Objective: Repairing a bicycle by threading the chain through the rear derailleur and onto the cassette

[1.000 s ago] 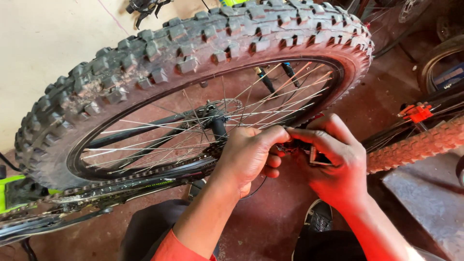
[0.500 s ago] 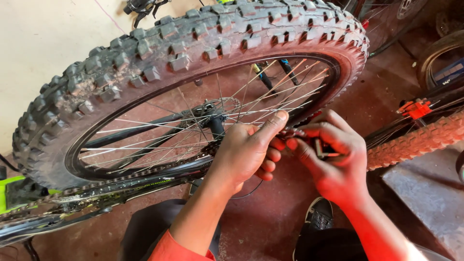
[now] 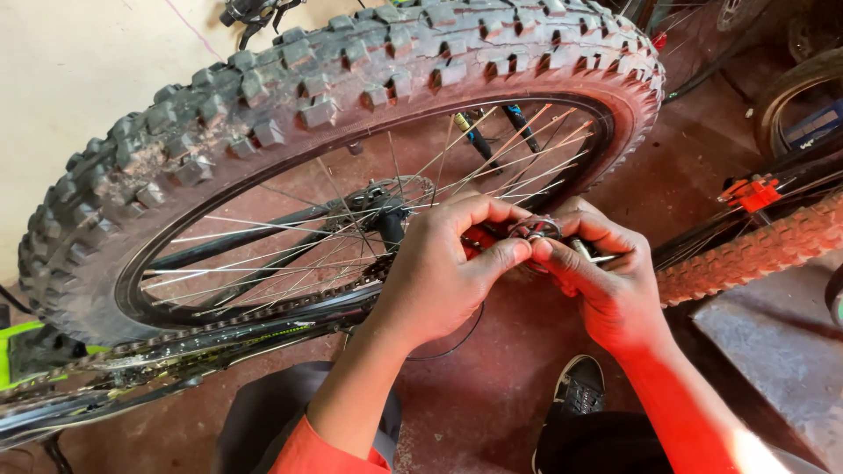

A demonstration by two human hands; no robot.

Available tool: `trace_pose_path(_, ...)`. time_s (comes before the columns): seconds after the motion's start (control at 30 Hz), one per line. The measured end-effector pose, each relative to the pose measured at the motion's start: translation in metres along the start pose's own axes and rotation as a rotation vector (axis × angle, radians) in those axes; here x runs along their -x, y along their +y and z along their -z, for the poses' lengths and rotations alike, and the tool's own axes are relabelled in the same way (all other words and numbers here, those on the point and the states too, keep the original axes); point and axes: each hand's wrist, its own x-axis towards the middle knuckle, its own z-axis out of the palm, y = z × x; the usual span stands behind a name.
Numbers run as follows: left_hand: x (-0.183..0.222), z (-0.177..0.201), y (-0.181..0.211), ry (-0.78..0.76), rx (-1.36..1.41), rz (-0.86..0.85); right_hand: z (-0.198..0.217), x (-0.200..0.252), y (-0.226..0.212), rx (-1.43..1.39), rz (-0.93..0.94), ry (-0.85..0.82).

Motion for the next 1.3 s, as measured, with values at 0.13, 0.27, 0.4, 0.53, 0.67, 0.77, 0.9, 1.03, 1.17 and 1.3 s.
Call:
trace_pose_path(0.13, 0.0, -0.001, 0.001, 0.033, -0.125, -0.092, 0.001, -0.003, 0.002, -0.12, 0.023, -0.034)
trace_pose_path(0.27, 0.0, -0.003, 0.001, 0.079, -0.223, -0.201, 0.002, -0.004, 0.004, -0.056, 0.024, -0.032)
trace_pose_path(0.4, 0.001, -0.01, -0.008, 0.173, -0.416, -0.282, -0.003, -0.004, 0.003, 0.028, 0.03, -0.031)
trace_pose_path(0.53, 0.0, -0.004, -0.007, 0.236, -0.441, -0.252, -0.007, -0.008, 0.0, 0.075, 0.019, -0.036)
trace_pose_path(0.67, -0.001, 0.007, -0.002, 0.231, -0.401, -0.277, -0.002, -0.02, 0.007, -0.041, -0.223, 0.171)
trace_pose_path(0.77, 0.0, 0.016, 0.0, 0.209, -0.396, -0.286, 0.002, -0.025, 0.016, 0.019, -0.439, 0.242)
trace_pose_path(0.9, 0.0, 0.029, 0.007, 0.226, -0.291, -0.234, -0.007, -0.026, 0.021, 0.057, -0.566, 0.165)
trace_pose_path(1.03, 0.001, 0.031, 0.004, 0.184, -0.305, -0.218, -0.006, -0.028, 0.032, 0.106, -0.58, 0.098)
trace_pose_path(1.17, 0.002, 0.031, 0.002, 0.161, -0.312, -0.187, -0.007, -0.033, 0.044, 0.223, -0.628, 0.1)
trace_pose_path(1.3, 0.003, 0.031, 0.003, 0.135, -0.208, -0.144, -0.009, -0.03, 0.075, -0.037, -0.694, -0.126)
